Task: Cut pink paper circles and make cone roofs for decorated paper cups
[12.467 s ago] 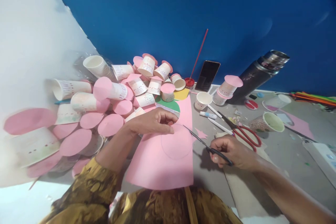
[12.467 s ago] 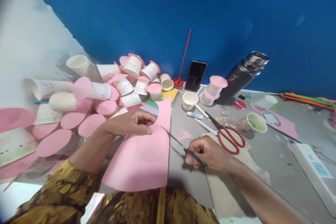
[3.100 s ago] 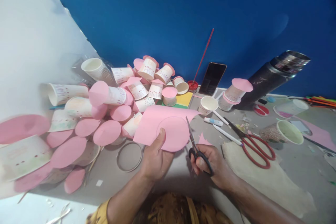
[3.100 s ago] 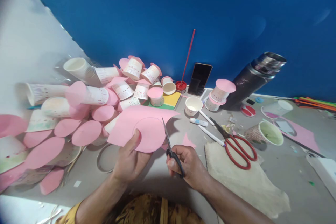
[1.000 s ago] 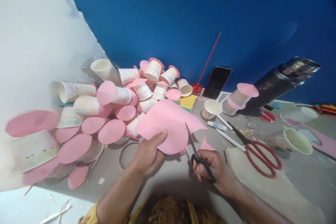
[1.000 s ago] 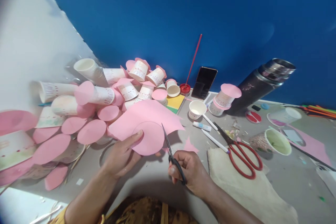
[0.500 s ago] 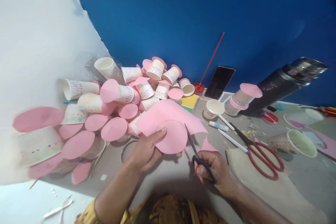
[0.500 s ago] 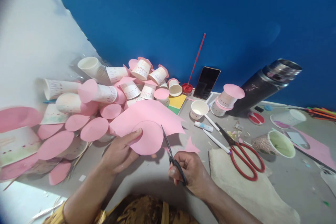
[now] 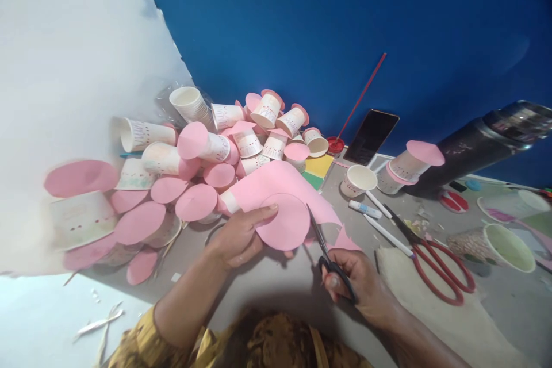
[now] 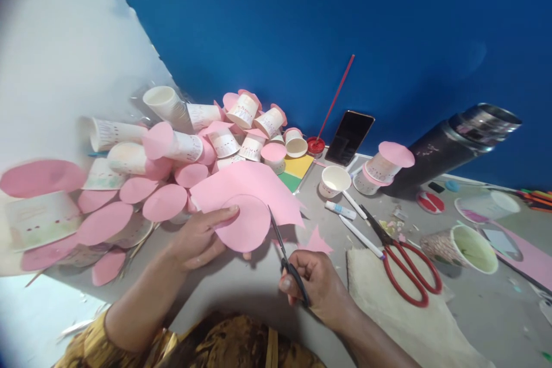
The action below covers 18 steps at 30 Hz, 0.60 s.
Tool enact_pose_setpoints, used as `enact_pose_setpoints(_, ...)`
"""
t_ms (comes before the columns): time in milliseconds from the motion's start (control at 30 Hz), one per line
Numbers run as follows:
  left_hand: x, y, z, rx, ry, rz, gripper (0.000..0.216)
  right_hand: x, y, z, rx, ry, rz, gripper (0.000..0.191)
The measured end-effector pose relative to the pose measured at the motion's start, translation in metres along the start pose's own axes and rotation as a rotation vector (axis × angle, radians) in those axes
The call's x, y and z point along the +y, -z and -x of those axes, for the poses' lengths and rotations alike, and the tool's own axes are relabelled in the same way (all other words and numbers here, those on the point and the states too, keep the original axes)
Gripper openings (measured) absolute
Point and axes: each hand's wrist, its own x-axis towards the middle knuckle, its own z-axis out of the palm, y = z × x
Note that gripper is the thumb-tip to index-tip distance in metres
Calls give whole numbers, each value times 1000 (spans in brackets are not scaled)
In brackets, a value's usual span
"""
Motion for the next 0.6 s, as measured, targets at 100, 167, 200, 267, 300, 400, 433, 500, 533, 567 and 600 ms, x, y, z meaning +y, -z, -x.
enact_pose_setpoints(100, 1, -4, -1, 25, -51, 60, 45, -1, 0, 1, -4, -4, 1, 50)
enact_pose_setpoints(167, 1, -6, -2, 3, -50, 87, 43, -2, 0, 1, 0, -6, 7, 51)
enact_pose_setpoints(200, 1, -7, -2, -14, -47, 93, 42, -2, 0, 1, 1, -4, 12, 51)
enact_pose_setpoints(267, 1, -8, -2, -43, -55, 104, 42, -2, 0, 2, 3, 4, 20, 50)
enact_pose_setpoints(300, 1, -8, -2, -54, -59, 110, 42, -3, 0, 2, 3, 7, 25, 50)
enact_pose_setpoints(400, 3, -8, -2, -69, -63, 132, 40, -4, 0, 2, 4, 0, 28, 49)
enact_pose_setpoints(433, 3, -8, -2, -64, -61, 135, 39, -4, 0, 2, 7, -7, 22, 49)
enact_pose_setpoints(500, 3, -7, -1, -48, -52, 129, 40, -5, 0, 2, 11, -19, 5, 49)
enact_pose_setpoints(533, 2, -7, -1, -42, -48, 123, 40, -5, 0, 2, 11, -23, 1, 50)
enact_pose_setpoints(567, 2, -6, -2, -35, -43, 115, 41, -6, 0, 2, 13, -26, 0, 50)
enact_pose_setpoints(600, 1, -5, -2, -29, -40, 112, 41, -6, 0, 2, 14, -28, 1, 51)
